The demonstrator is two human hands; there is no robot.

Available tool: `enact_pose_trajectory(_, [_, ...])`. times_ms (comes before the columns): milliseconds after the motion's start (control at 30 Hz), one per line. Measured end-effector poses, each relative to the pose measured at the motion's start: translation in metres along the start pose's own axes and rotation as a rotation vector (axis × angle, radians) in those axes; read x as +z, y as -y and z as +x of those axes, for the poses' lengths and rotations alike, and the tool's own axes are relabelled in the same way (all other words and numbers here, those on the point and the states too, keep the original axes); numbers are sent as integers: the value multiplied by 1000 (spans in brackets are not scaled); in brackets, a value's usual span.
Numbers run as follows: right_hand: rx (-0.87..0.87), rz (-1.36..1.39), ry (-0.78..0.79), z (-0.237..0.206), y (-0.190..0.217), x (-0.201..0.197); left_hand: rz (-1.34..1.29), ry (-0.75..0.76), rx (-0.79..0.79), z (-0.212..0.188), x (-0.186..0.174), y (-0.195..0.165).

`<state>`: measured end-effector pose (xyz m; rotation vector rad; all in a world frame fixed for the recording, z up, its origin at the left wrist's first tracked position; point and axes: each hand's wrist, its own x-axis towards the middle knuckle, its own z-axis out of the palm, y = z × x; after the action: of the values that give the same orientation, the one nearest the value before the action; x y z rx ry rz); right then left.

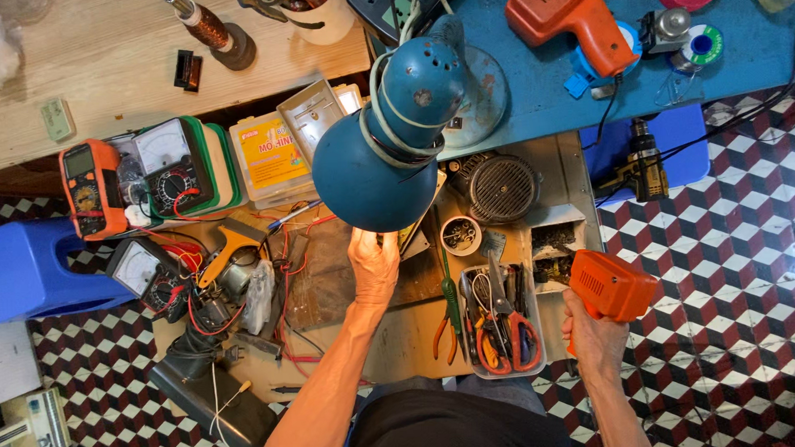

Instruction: The person holds a small circuit board and uses a heat gun to apply heat to specific areas. They then use a metal tool to adjust components on the board while inspecting it under a work lamp. The person continues to manipulate the board and wires throughout the clip.

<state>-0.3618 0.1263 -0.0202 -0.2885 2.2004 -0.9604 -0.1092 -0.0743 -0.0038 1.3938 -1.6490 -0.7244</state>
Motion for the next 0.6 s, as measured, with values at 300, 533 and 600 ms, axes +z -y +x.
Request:
enact_pose_trajectory(300, [5,-223,-12,-3,-7,0,-46,35,-80,-1,-1,-3])
enact_pose_trajectory(533, [-98,-96,4,-11,-4,-4,-22,47,-36,-2,-5,-3])
enact_pose_trajectory(600, [-163,-63,1,-13,-7,-8,-24,40,12,-2,-6,-3])
